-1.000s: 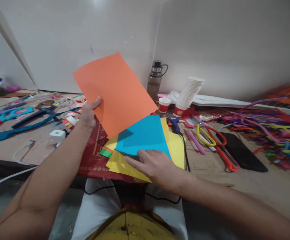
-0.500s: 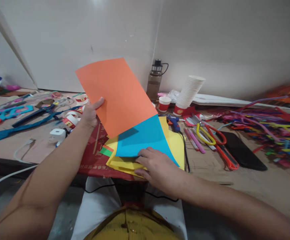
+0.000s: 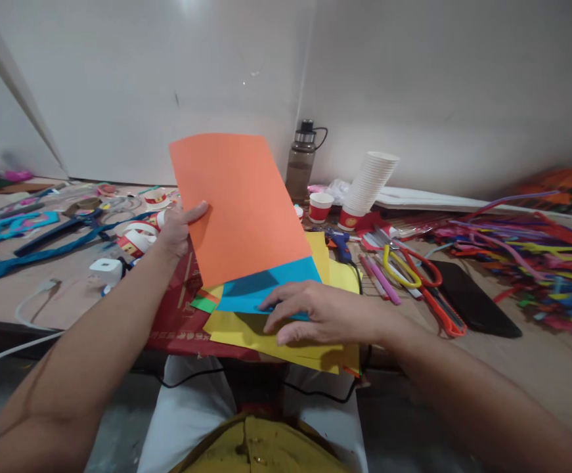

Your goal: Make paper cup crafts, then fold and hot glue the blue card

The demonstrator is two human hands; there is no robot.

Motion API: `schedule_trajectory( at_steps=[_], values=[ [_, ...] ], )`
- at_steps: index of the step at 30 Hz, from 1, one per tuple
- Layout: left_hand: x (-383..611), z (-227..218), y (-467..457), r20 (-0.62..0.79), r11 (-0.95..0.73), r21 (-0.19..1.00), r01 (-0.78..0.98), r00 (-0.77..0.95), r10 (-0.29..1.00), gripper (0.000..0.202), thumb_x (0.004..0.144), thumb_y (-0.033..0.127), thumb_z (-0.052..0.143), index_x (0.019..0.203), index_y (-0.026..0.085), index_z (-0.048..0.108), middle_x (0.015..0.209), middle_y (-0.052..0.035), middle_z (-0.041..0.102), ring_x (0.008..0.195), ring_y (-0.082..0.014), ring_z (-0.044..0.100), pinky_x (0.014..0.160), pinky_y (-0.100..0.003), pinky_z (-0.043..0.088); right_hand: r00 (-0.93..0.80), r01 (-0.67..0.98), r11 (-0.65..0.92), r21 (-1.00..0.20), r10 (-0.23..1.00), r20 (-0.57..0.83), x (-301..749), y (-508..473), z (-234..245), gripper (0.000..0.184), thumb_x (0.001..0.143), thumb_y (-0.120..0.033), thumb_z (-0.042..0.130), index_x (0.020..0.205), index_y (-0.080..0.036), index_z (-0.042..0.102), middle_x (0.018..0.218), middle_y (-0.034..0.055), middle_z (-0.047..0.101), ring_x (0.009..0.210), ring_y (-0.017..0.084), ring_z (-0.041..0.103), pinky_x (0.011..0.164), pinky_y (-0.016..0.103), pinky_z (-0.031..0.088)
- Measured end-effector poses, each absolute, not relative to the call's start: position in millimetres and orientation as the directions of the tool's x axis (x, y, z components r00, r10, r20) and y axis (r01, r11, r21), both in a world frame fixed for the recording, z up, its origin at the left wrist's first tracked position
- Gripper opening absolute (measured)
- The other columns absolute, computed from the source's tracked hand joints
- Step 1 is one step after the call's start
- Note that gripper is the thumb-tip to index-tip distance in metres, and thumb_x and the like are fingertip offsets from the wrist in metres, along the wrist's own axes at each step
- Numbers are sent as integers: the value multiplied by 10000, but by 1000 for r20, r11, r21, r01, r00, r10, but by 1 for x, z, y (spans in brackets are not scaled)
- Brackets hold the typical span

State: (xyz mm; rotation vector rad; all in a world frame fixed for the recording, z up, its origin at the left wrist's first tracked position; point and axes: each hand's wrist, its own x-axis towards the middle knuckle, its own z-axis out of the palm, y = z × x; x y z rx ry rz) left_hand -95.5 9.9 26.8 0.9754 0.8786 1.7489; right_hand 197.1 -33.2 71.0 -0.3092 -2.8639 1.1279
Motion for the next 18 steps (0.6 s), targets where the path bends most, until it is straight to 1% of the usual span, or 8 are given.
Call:
schedule_trajectory(
  at_steps=[5,7,8,9,11,13,15,18],
  values=[
    [-95,24,5,120,-152,930,-335,-116,986,344,666,174,691,1007,144,656,962,-98,708,787,-275,690,684,-381,594,-984,153,415,-897,153,-97,234,-1,90,305,856,-397,542,845,-131,691,910,88,688,856,159,636,801,300,472],
    [-93,24,3,72,-82,940,-331,-42,996,378,644,165,704,1018,140,652,984,-106,703,781,-273,689,679,-379,590,-988,89,302,-949,151,-45,249,11,88,347,806,-454,592,792,-118,678,809,85,683,730,152,640,701,284,493],
    [-92,23,2,51,-53,944,-327,-13,999,407,633,161,711,1034,137,646,988,-112,702,784,-278,687,681,-384,586,-975,65,275,-959,222,-3,254,16,84,344,794,-454,607,776,-116,669,781,80,673,675,139,629,652,268,490],
    [-91,22,3,32,-27,947,-321,10,999,431,624,160,716,1049,136,641,983,-118,703,784,-283,686,681,-389,583,-935,46,268,-962,350,53,256,21,78,326,799,-440,606,759,-121,657,752,66,660,620,120,609,603,251,480],
    [-89,19,5,-14,28,947,-319,47,999,440,622,165,722,1052,129,637,949,-128,708,773,-290,686,673,-389,580,-700,42,280,-959,693,172,255,31,64,296,842,-414,552,726,-148,609,684,23,619,558,87,559,557,227,453],
    [-87,16,9,-41,67,932,-355,79,996,409,644,164,711,1043,117,633,940,-134,709,771,-288,687,678,-381,579,-461,72,269,-961,863,207,248,37,50,324,870,-442,484,725,-165,571,683,7,598,553,82,533,554,230,445],
    [-85,15,13,-28,59,900,-431,80,996,376,685,151,677,1054,108,620,937,-126,711,757,-269,689,689,-369,579,-411,266,313,-912,892,187,240,38,40,282,856,-424,502,782,-168,592,768,31,629,668,121,577,622,264,464],
    [-81,19,19,-7,14,855,-519,16,1000,350,731,121,614,1080,92,600,908,-109,719,725,-239,689,722,-354,575,-565,469,518,-715,799,208,230,27,34,307,816,-422,568,1016,-196,625,1047,64,636,959,192,571,839,339,436]
  ],
)
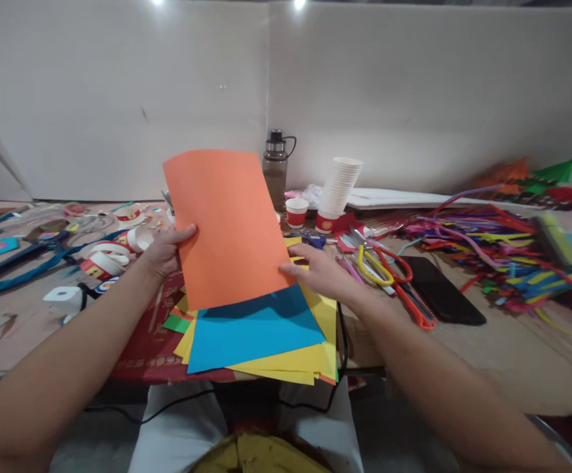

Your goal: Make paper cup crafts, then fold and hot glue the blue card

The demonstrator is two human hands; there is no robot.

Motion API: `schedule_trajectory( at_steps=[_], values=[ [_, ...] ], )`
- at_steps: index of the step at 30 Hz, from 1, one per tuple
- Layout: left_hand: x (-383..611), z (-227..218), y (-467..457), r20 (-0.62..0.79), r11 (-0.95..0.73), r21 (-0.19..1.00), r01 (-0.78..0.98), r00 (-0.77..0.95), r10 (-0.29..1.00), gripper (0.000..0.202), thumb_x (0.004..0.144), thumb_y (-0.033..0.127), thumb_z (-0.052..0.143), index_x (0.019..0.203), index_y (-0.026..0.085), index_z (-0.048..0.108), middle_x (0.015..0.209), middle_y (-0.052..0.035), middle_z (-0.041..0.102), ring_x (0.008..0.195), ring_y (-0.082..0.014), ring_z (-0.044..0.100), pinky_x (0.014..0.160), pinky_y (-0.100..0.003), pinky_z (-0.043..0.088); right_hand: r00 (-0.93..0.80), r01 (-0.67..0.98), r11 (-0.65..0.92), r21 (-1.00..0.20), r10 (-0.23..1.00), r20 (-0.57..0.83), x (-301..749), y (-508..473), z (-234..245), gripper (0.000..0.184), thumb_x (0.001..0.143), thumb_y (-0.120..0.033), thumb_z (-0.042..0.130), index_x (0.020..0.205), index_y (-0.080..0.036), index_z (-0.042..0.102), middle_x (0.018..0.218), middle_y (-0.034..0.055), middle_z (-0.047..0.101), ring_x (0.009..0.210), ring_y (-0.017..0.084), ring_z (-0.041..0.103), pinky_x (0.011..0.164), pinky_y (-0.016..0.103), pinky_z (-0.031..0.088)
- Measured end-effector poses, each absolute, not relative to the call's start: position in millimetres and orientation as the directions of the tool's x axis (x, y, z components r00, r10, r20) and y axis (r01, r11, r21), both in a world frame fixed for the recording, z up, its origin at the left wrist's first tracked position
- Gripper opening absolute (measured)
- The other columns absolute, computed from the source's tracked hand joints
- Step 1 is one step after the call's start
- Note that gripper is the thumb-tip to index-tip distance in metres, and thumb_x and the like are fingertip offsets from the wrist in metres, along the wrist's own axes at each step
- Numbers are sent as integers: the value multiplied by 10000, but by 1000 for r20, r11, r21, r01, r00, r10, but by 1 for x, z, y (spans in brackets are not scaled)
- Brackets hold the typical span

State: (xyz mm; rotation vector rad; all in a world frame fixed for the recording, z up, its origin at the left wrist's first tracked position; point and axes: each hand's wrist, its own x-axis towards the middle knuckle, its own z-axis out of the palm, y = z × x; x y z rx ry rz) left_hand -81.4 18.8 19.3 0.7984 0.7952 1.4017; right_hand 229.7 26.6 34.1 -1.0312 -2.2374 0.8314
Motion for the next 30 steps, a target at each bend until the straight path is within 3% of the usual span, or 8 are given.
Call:
schedule_trajectory(
  at_steps=[3,5,9,14,18,23,26,30],
  values=[
    [-80,27,20,8,-28,836,-548,-38,999,367,732,124,594,1096,83,596,944,-113,717,770,-251,689,776,-374,568,-666,523,644,-559,718,204,224,14,29,536,800,-511,567,1253,-230,513,1271,93,520,1188,250,432,964,383,355],
    [-81,32,20,57,-93,824,-560,-81,995,387,718,114,596,1104,90,601,976,-104,714,788,-253,689,785,-378,570,-624,602,624,-497,757,194,223,11,22,588,813,-535,537,1305,-225,456,1296,110,484,1214,266,394,964,384,347],
    [-92,37,16,155,-207,817,-538,-140,978,365,726,98,582,1088,109,630,948,-86,723,788,-224,692,749,-327,587,-476,802,507,-316,862,173,219,17,3,697,799,-545,549,1338,-133,393,1199,164,514,1105,290,453,919,388,348],
    [-103,39,8,318,-367,784,-501,-184,930,400,737,81,558,1117,180,635,1039,-45,704,881,-196,679,791,-306,578,-447,876,471,-101,873,195,207,17,-5,859,729,-657,547,1323,-58,386,1080,205,527,1016,321,456,876,424,334],
    [-101,41,6,282,-341,799,-496,-191,940,367,762,121,541,1114,146,640,1023,-55,708,877,-200,680,764,-299,586,-441,884,456,-100,886,142,201,10,-5,669,740,-672,515,1174,-162,524,1114,185,486,1044,339,414,810,427,360],
    [-102,40,9,213,-302,796,-525,-224,951,364,765,115,531,1111,134,642,981,-58,719,821,-206,690,757,-317,589,-555,807,564,-177,826,101,198,1,-7,555,811,-614,459,1180,-204,521,1161,155,451,1066,317,386,828,441,357],
    [-103,39,11,194,-280,796,-537,-212,958,355,768,132,545,1110,128,639,994,-70,716,828,-216,690,772,-327,585,-610,747,607,-272,788,83,197,-4,-3,551,802,-590,495,1223,-235,489,1220,127,432,1104,299,366,890,440,334],
    [-100,38,12,147,-259,801,-540,-242,959,338,769,142,561,1098,124,638,982,-59,719,833,-226,690,761,-348,589,-486,821,471,-321,873,39,197,-7,2,649,774,-560,549,1324,-254,389,1366,130,329,1206,340,285,934,478,300]
  ],
)
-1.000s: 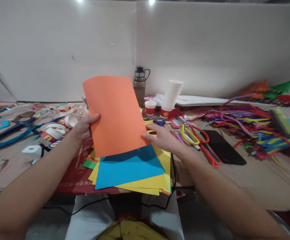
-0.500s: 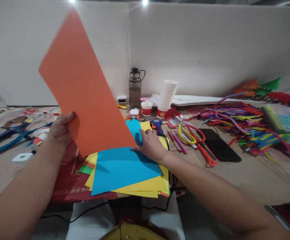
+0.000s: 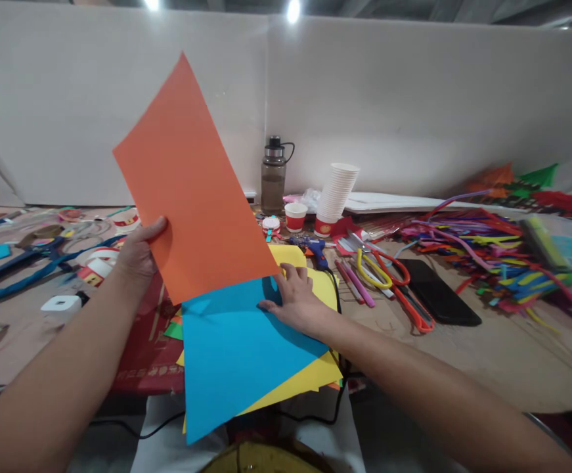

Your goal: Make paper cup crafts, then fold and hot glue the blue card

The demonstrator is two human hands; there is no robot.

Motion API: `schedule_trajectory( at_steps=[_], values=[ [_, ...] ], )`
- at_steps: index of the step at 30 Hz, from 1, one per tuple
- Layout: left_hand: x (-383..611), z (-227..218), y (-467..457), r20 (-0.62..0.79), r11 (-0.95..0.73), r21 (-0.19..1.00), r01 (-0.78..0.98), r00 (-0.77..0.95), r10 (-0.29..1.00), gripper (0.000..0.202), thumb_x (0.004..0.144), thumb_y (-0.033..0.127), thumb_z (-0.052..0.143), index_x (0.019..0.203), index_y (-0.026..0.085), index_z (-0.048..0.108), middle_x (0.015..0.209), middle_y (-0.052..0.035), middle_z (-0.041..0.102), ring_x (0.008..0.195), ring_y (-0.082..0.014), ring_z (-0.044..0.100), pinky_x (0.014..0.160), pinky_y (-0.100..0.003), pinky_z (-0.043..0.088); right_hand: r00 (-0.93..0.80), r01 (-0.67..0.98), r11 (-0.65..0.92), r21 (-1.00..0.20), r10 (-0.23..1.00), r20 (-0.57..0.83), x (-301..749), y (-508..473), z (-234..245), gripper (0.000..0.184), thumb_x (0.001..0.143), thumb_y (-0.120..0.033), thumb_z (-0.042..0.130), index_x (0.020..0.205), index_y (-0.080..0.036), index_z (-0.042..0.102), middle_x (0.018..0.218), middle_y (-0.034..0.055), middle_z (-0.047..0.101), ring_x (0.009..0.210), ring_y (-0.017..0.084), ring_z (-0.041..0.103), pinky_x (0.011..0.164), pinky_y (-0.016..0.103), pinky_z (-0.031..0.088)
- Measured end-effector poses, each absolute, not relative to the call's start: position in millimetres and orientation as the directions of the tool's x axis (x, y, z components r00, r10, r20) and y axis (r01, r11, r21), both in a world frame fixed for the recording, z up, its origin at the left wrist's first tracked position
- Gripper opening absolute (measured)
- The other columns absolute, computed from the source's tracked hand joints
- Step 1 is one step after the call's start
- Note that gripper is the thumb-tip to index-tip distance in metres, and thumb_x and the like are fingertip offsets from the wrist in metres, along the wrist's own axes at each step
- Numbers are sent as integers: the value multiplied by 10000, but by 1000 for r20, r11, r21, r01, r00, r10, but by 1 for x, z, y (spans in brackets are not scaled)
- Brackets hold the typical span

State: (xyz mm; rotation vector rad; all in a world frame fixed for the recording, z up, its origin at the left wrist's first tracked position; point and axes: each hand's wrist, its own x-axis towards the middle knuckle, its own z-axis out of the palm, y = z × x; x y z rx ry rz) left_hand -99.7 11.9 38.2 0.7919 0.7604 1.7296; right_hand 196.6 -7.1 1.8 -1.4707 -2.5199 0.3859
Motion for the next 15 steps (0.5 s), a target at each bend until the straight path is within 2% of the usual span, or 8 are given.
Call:
schedule_trajectory(
  at_steps=[3,7,12,15],
  values=[
    [-97,37,13,106,-249,805,-538,-282,953,332,758,143,579,1083,111,637,960,-69,722,829,-236,691,769,-361,585,-425,867,412,-280,905,17,198,-8,1,691,773,-572,537,1353,-239,362,1443,147,243,1261,384,223,948,512,276],
    [-96,36,15,97,-257,783,-567,-297,950,340,745,130,591,1082,105,630,956,-72,723,799,-235,695,782,-366,580,-411,889,406,-210,911,22,198,-6,-5,763,779,-654,454,1392,-217,327,1447,173,265,1251,402,276,947,515,277],
    [-97,40,16,112,-278,752,-597,-299,948,336,756,130,574,1087,90,621,954,-83,722,828,-231,691,816,-359,571,-288,953,286,-95,958,-3,201,-4,-12,951,749,-735,398,1467,-160,157,1483,218,193,1317,439,176,983,555,206],
    [-96,42,15,116,-284,742,-608,-301,947,328,776,139,558,1096,103,618,1009,-85,710,874,-231,682,872,-367,544,-226,973,227,-36,974,24,204,-6,-10,999,749,-746,380,1470,-107,115,1473,248,199,1311,443,194,993,555,184]
  ],
)
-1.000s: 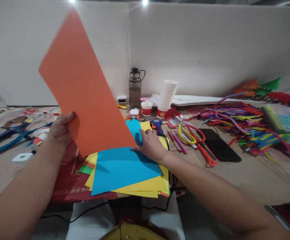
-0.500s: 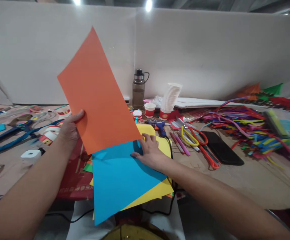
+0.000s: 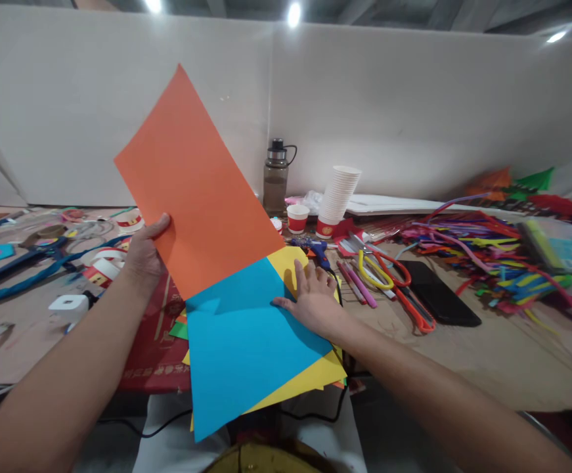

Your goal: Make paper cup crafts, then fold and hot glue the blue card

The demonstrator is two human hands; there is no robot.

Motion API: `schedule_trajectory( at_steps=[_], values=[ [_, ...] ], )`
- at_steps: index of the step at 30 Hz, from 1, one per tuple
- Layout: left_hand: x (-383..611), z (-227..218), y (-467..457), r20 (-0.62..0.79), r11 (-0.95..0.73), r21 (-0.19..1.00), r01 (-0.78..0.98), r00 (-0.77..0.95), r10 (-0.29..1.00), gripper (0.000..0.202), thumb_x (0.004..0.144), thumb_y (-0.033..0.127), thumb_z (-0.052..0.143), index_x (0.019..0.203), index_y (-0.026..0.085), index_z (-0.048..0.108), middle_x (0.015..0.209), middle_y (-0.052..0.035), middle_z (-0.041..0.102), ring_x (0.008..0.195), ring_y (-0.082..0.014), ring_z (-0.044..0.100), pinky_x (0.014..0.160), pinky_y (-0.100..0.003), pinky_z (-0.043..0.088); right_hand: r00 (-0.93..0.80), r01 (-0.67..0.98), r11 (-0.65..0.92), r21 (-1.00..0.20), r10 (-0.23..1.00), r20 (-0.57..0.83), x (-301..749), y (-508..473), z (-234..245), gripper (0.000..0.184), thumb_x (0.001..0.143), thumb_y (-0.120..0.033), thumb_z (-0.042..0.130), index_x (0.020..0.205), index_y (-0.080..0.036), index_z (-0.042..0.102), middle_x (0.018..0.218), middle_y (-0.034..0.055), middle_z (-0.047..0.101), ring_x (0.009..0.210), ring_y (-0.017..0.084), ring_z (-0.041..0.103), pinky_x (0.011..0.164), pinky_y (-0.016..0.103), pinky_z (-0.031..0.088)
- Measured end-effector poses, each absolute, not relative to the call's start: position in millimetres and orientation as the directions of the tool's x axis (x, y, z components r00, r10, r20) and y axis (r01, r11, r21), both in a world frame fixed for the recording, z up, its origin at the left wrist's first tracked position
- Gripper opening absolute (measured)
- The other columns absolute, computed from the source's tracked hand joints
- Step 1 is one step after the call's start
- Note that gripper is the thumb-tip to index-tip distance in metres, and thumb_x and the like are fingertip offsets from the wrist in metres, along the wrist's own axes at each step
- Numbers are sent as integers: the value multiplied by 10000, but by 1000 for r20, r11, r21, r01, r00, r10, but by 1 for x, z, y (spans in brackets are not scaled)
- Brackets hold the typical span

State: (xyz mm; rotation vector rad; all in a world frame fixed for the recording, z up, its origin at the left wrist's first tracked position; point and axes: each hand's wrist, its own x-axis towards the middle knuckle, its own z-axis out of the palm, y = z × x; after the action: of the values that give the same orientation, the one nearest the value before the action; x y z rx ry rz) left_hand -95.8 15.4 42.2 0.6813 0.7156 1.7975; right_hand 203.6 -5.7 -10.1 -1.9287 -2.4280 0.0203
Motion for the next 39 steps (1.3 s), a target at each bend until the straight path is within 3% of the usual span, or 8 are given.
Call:
schedule_trajectory(
  at_steps=[7,10,13,16,21,26,31,39],
  values=[
    [-93,44,15,141,-325,714,-620,-327,934,332,764,134,587,1090,73,613,967,-94,718,851,-225,684,932,-384,506,-322,930,314,-189,947,-10,199,-4,2,877,788,-629,468,1463,-160,163,1406,173,360,1276,375,267,955,485,274],
    [-95,44,17,149,-326,711,-624,-319,936,320,773,124,571,1088,77,611,986,-89,714,842,-217,684,948,-382,492,-390,898,376,-230,921,-15,198,0,4,766,787,-593,502,1420,-220,284,1387,133,394,1227,372,317,914,487,303],
    [-99,42,19,182,-353,705,-615,-325,928,320,778,121,565,1094,89,606,1018,-86,706,879,-222,675,957,-389,481,-407,890,413,-193,910,72,194,5,6,663,781,-589,516,1329,-230,418,1340,127,437,1178,369,354,893,487,308],
    [-103,41,22,206,-373,705,-603,-330,921,336,780,144,577,1112,98,596,1067,-96,689,962,-248,652,967,-416,469,-432,878,450,-165,892,138,182,11,14,615,796,-565,513,1298,-215,447,1305,133,459,1155,348,379,906,457,315],
    [-106,40,23,196,-372,717,-590,-342,919,308,776,171,593,1074,96,613,1017,-98,705,996,-254,641,979,-391,465,-324,939,309,-150,942,-86,145,26,23,785,743,-594,573,1349,-141,366,1227,202,500,1111,350,459,840,398,392],
    [-105,41,23,218,-388,708,-590,-341,915,312,767,175,609,1069,96,615,998,-100,710,1014,-248,635,974,-364,471,-286,956,272,-111,949,-135,130,36,21,934,657,-562,681,1382,-110,303,1227,229,507,1069,332,540,792,357,431],
    [-105,42,24,211,-391,695,-604,-349,913,328,776,145,595,1101,101,604,983,-85,714,952,-225,659,988,-364,458,-331,931,295,-214,929,-162,136,41,20,782,629,-549,699,1229,-109,455,1089,175,612,962,305,607,692,315,458],
    [-106,40,26,243,-406,693,-596,-337,910,318,778,132,586,1094,107,606,968,-85,717,960,-225,655,970,-370,468,-322,942,308,-136,941,-102,134,42,21,650,651,-499,709,1135,-99,544,1094,200,615,983,296,604,715,293,460]
  ],
)
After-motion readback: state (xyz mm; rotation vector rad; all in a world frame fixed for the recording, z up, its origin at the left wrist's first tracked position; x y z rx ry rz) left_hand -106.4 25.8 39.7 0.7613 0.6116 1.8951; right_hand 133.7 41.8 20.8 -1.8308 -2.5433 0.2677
